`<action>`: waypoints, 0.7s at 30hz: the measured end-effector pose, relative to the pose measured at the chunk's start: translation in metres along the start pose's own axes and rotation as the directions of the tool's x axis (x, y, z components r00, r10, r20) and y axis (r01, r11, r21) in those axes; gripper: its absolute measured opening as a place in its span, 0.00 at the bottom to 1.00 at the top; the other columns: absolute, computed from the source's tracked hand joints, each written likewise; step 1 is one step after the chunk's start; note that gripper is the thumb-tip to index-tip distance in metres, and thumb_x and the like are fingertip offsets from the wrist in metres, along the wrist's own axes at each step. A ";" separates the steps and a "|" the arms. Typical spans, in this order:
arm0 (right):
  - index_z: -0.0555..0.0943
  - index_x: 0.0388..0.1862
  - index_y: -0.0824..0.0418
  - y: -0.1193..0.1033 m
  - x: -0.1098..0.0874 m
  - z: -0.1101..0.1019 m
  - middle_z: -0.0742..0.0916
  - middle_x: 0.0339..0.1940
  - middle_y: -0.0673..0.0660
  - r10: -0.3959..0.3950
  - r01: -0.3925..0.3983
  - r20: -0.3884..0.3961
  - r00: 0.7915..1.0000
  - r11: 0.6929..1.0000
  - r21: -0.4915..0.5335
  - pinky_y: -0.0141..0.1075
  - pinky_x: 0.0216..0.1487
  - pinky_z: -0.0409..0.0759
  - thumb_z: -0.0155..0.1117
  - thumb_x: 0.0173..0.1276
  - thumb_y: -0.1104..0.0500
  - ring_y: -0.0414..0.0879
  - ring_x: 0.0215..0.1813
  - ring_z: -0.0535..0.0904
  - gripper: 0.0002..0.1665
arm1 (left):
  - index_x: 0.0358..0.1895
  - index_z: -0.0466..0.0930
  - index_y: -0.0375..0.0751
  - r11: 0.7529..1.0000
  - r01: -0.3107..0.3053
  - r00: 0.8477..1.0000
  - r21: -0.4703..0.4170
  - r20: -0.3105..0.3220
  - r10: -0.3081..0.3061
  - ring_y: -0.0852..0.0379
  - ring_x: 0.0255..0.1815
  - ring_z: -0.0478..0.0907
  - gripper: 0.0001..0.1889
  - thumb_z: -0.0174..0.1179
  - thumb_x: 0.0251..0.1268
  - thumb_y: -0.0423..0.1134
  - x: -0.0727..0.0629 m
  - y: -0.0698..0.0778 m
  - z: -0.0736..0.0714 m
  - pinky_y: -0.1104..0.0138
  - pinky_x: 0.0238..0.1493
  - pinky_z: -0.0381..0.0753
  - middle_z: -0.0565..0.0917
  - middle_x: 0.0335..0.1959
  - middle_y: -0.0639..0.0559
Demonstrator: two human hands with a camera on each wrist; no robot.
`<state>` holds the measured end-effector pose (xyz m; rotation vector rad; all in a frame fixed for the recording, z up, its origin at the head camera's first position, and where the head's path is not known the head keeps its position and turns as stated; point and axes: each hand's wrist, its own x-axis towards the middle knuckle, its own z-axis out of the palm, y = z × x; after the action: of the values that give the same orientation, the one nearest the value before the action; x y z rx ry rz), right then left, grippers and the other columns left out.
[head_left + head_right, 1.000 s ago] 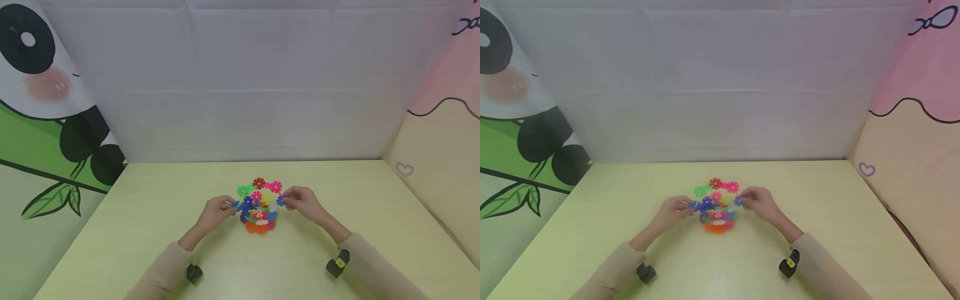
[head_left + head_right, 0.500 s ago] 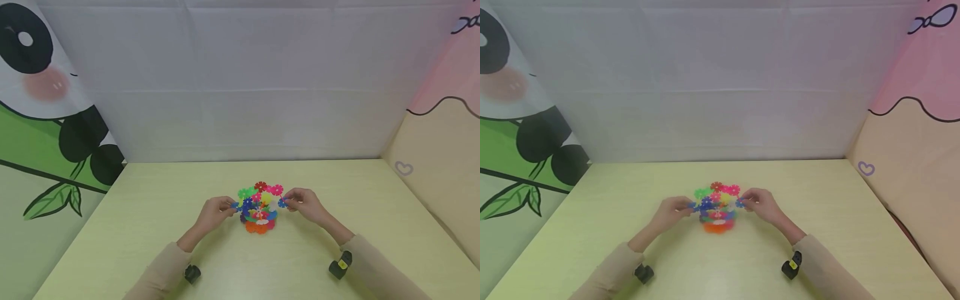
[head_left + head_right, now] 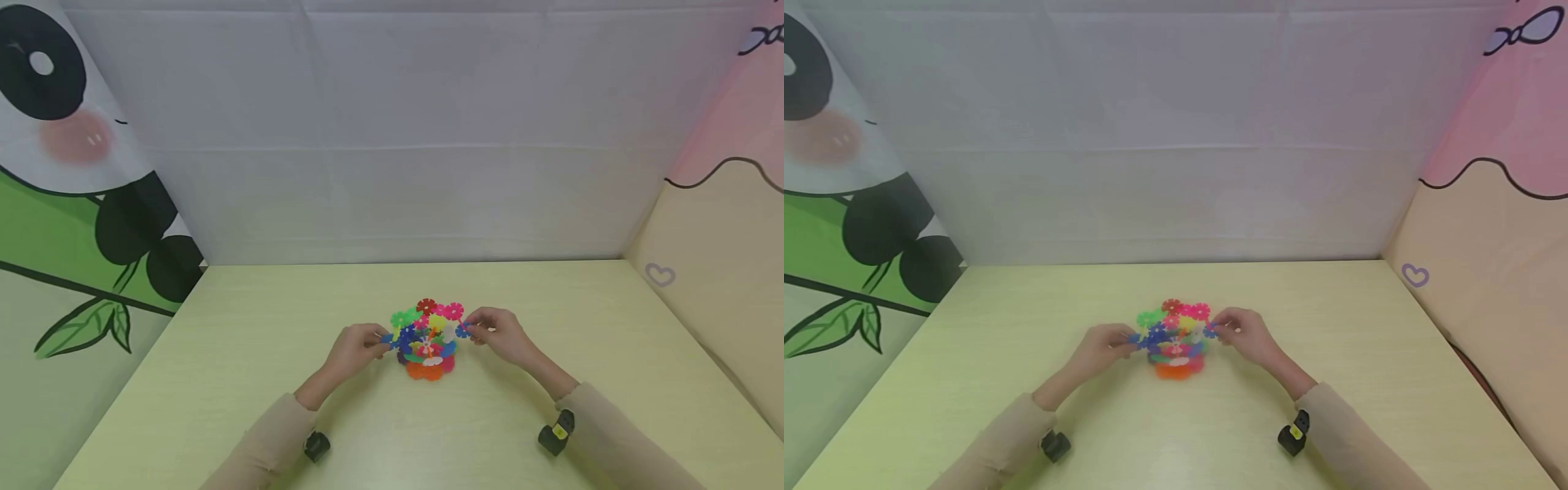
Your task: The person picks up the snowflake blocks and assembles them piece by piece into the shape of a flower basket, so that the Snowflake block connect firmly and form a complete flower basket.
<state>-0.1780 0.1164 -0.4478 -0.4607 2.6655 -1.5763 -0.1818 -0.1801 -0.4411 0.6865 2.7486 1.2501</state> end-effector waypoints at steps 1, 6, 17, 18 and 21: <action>0.80 0.43 0.74 0.000 0.001 0.000 0.87 0.36 0.69 -0.005 0.005 -0.003 1.000 1.000 -0.006 0.31 0.38 0.87 0.60 0.69 0.70 0.55 0.36 0.84 0.07 | 0.42 0.84 0.30 1.000 0.001 1.000 -0.001 0.007 -0.001 0.50 0.29 0.87 0.07 0.63 0.62 0.29 0.001 0.000 0.000 0.73 0.26 0.76 0.89 0.32 0.37; 0.80 0.42 0.74 -0.001 0.006 -0.002 0.86 0.36 0.71 -0.047 0.047 -0.020 0.999 0.999 -0.019 0.33 0.38 0.87 0.61 0.68 0.70 0.58 0.36 0.84 0.07 | 0.42 0.84 0.29 1.000 0.010 1.000 -0.010 0.025 -0.010 0.51 0.29 0.87 0.07 0.63 0.63 0.29 0.003 0.000 0.001 0.73 0.25 0.76 0.89 0.33 0.37; 0.81 0.41 0.73 -0.001 0.011 -0.003 0.87 0.35 0.68 -0.088 0.088 -0.001 0.996 0.994 -0.072 0.37 0.37 0.88 0.60 0.68 0.71 0.61 0.35 0.85 0.06 | 0.41 0.83 0.29 1.000 0.016 0.999 -0.024 0.030 -0.016 0.50 0.30 0.87 0.07 0.62 0.63 0.28 0.003 0.000 0.002 0.72 0.26 0.77 0.89 0.35 0.36; 0.82 0.41 0.73 -0.001 0.011 -0.003 0.88 0.35 0.68 -0.097 0.097 0.004 0.995 0.991 -0.090 0.36 0.37 0.87 0.60 0.68 0.71 0.61 0.35 0.85 0.06 | 0.41 0.83 0.29 1.000 0.018 0.999 -0.022 0.029 -0.018 0.50 0.30 0.87 0.06 0.62 0.63 0.28 0.004 0.000 0.002 0.72 0.27 0.77 0.89 0.35 0.36; 0.82 0.41 0.72 0.000 0.011 -0.002 0.88 0.35 0.66 -0.122 0.121 0.006 0.993 0.983 -0.139 0.32 0.35 0.86 0.60 0.68 0.72 0.61 0.35 0.86 0.06 | 0.41 0.83 0.29 1.000 0.014 0.999 -0.021 0.029 -0.013 0.50 0.30 0.87 0.06 0.62 0.63 0.28 0.004 -0.001 0.002 0.72 0.28 0.79 0.89 0.35 0.36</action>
<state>-0.1893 0.1157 -0.4452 -0.6371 2.8117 -1.4236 -0.1856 -0.1774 -0.4427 0.6780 2.7082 1.2544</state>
